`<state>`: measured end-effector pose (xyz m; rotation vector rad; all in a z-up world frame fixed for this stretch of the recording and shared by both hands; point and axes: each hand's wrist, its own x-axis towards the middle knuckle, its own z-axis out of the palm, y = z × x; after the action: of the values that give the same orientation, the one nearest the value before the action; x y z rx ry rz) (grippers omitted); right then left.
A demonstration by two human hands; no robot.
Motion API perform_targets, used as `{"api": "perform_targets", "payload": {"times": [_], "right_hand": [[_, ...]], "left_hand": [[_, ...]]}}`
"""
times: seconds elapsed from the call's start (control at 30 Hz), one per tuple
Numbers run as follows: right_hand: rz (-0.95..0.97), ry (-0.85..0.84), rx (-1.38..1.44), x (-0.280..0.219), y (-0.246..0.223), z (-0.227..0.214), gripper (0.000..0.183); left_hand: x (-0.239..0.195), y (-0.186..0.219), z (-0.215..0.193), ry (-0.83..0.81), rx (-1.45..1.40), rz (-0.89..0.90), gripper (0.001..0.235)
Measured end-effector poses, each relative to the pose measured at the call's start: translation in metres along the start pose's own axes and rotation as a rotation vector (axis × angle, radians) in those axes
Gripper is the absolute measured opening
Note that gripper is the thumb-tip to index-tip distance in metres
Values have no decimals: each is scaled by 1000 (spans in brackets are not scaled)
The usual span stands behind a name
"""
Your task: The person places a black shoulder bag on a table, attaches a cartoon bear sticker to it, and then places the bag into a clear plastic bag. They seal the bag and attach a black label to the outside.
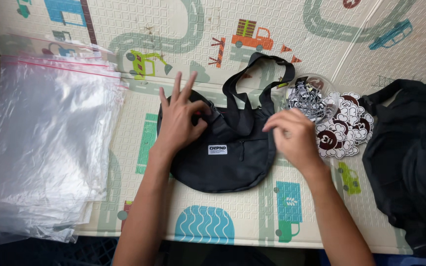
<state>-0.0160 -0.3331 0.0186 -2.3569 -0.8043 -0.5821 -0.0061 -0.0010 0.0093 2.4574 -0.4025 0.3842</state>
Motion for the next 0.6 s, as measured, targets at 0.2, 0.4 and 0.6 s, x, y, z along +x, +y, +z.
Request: {"api": "perform_targets", "payload": {"times": [0.2, 0.4, 0.6], "right_hand": [[67, -296, 51, 22, -46, 40, 90], [138, -206, 29, 13, -23, 49, 56], [83, 35, -29, 5, -8, 83, 43]], "left_hand": [[0, -30, 35, 8, 203, 75, 85], [-4, -37, 25, 131, 222, -143, 64], [-7, -53, 3, 153, 69, -401, 49]]}}
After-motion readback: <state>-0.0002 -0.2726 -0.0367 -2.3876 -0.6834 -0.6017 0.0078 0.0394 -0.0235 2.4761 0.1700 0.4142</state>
